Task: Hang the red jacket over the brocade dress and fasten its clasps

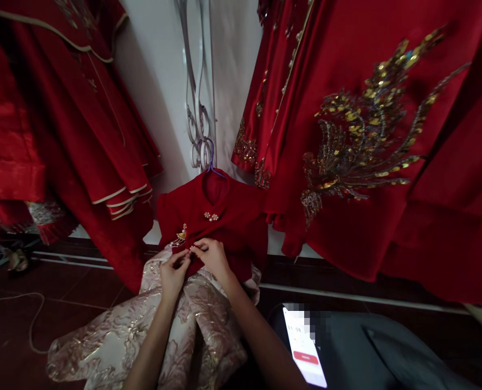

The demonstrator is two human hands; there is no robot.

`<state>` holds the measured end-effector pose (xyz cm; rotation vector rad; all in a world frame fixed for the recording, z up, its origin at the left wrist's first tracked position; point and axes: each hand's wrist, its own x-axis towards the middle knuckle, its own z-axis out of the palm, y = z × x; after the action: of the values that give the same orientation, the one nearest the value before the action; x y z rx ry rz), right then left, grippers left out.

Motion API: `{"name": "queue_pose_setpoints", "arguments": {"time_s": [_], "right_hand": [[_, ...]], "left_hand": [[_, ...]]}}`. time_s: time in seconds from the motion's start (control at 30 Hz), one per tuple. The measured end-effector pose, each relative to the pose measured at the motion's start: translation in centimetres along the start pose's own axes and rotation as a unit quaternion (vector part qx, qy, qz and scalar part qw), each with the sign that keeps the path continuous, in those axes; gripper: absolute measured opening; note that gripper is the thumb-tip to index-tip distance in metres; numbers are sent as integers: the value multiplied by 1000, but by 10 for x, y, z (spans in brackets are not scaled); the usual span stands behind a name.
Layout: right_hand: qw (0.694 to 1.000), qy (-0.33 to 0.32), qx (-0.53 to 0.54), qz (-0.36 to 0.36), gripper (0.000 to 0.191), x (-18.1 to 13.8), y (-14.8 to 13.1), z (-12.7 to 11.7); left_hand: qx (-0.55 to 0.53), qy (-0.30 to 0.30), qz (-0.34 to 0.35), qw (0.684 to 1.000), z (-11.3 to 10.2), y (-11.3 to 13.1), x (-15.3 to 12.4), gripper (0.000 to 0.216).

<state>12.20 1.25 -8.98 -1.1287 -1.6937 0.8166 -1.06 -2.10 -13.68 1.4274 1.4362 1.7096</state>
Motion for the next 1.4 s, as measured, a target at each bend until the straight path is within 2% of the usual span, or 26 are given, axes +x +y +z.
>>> {"name": "queue_pose_setpoints", "arguments": {"time_s": [0.2,0.3,0.33,0.37,0.4,0.43,0.47,0.5,0.53,0.57,0.63,0.67,0.73,0.8,0.87,1.0,1.1,1.17,1.27,1.33,1.4], "right_hand": [[1000,14,-7,1,19,-2,2,5],[1000,11,3,6,19,0,6,6],[1000,0,23,16,20,1,8,4],[998,-17,52,32,22,3,9,2],[994,-38,86,52,25,4,11,-1],[988,-60,120,75,28,6,12,-6],[981,-82,149,98,31,8,12,-10],[973,-100,170,117,34,9,12,-15],[967,-112,185,132,36,10,11,-20],[963,-119,195,143,37,10,10,-24],[959,-121,208,151,36,10,8,-30],[958,-119,212,151,36,10,7,-31],[957,-116,218,152,35,8,5,-32],[956,-114,220,154,34,7,2,-32],[957,-111,218,157,33,6,-1,-32],[957,-107,217,159,32,5,-6,-32],[950,-91,245,169,35,5,-8,-31],[942,-84,272,175,38,5,-10,-30],[935,-91,295,174,40,4,-14,-25],[938,-87,294,162,40,4,-16,-21],[945,-68,286,144,39,5,-17,-15]], "left_hand": [[12,-11,-8,1000,3,1,0,27],[59,55,51,995,7,19,-11,30],[77,55,79,992,9,29,-16,30],[92,19,108,990,9,39,-22,26],[101,-76,139,982,10,50,-28,21],[113,-204,170,958,10,60,-33,19],[132,-318,196,918,11,69,-38,25],[158,-400,213,877,12,75,-42,37],[190,-457,222,840,13,79,-45,54],[230,-485,221,814,14,80,-48,71],[311,-506,201,779,18,78,-52,92],[347,-515,188,761,19,75,-54,91],[402,-528,167,729,20,69,-57,73],[438,-534,160,706,18,65,-59,45],[459,-516,164,705,15,62,-59,21],[442,-496,176,727,5,62,-47,17],[374,-562,167,719,-10,70,-28,15],[307,-645,153,683,-22,77,-14,11],[246,-761,97,592,-37,86,-2,11],[258,-795,74,543,-41,89,-3,18],[301,-790,90,526,-41,93,-11,16]]}}
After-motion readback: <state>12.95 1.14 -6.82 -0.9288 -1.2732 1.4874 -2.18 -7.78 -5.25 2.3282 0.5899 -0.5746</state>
